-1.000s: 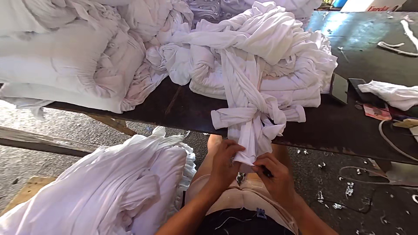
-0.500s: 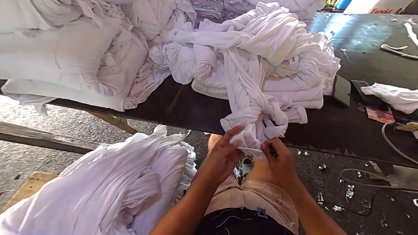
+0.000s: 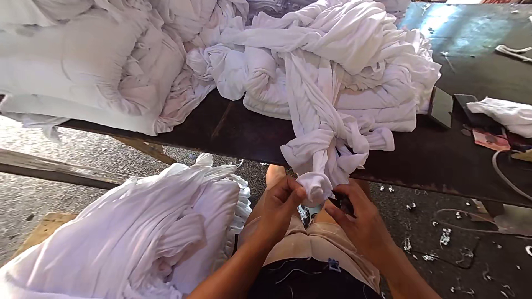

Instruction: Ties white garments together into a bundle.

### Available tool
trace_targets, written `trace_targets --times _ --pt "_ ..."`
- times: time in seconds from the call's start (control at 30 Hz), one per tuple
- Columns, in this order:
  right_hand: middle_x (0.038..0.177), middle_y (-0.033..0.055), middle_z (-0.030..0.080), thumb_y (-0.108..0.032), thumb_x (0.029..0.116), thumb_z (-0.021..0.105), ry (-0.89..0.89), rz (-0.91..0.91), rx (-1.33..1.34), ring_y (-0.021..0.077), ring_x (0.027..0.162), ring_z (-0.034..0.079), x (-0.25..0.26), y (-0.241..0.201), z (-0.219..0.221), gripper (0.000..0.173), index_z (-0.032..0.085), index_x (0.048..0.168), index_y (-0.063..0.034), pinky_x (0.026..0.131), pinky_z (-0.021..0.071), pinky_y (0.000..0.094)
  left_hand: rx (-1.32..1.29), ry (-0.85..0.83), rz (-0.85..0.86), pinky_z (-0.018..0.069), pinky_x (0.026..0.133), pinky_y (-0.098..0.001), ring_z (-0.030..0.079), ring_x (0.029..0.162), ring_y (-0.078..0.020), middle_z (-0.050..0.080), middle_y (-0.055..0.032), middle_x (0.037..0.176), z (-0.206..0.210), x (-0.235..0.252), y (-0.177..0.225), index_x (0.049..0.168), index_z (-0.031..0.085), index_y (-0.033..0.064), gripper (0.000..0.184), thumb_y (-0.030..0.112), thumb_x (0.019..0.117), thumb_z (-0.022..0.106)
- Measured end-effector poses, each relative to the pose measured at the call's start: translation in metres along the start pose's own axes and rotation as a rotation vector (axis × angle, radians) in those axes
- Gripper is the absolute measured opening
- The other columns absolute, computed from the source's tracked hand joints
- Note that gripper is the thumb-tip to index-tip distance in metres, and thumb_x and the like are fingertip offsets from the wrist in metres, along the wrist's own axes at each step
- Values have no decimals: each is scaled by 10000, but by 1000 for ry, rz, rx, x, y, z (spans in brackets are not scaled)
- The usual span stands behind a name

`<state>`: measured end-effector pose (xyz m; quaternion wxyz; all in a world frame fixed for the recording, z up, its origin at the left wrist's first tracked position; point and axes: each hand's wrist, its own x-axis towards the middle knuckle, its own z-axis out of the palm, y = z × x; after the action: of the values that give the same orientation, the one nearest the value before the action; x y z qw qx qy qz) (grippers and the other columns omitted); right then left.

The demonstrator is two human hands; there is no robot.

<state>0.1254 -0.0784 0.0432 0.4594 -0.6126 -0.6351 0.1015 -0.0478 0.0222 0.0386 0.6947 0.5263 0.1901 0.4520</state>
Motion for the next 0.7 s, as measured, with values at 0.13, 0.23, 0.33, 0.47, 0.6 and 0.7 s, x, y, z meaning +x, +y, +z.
trace_targets --times 0.13,0.23,0.33,0.47,0.6,0.7 --pt "994 119 641 -322 1059 554 81 -157 -108 88 829 619 -4 -9 0 316 634 1147 -29 740 514 157 125 -163 138 516 778 -118 604 892 92 654 158 951 3 -15 14 935 663 203 115 300 997 645" --pt "985 114 686 -315 1053 570 109 -216 -196 131 894 675 -5 -18 3 298 658 1139 -43 806 547 208 273 -193 216 519 867 -147 601 1015 53 649 98 1024 4 -19 16 911 648 149 170 291 1004 644" --pt "944 108 710 -299 1054 566 119 -248 -252 149 874 689 -4 -21 5 293 681 1107 -34 808 551 224 397 -217 262 531 900 -181 609 1059 13 656 31 1044 5 -21 11 895 630 99 221 295 995 657" --pt "882 100 706 -230 1064 546 126 -255 -224 134 821 683 -2 -15 1 259 702 1054 -23 769 548 205 407 -363 247 504 998 -229 554 1197 -23 611 -2 1192 5 -21 8 875 623 108 281 361 994 653" --pt "859 109 682 -301 1059 538 47 -159 -218 157 761 670 0 -6 -1 330 707 1084 -20 708 559 239 479 -182 198 529 925 -198 610 1077 30 681 121 1103 -17 -14 11 876 707 195 212 379 974 666" --pt "876 115 684 -346 1009 591 -21 -102 -256 173 699 663 -3 9 3 343 719 1076 -34 621 559 265 892 250 316 567 838 -253 675 905 -74 714 -81 954 -75 8 22 886 720 -20 135 93 927 659"
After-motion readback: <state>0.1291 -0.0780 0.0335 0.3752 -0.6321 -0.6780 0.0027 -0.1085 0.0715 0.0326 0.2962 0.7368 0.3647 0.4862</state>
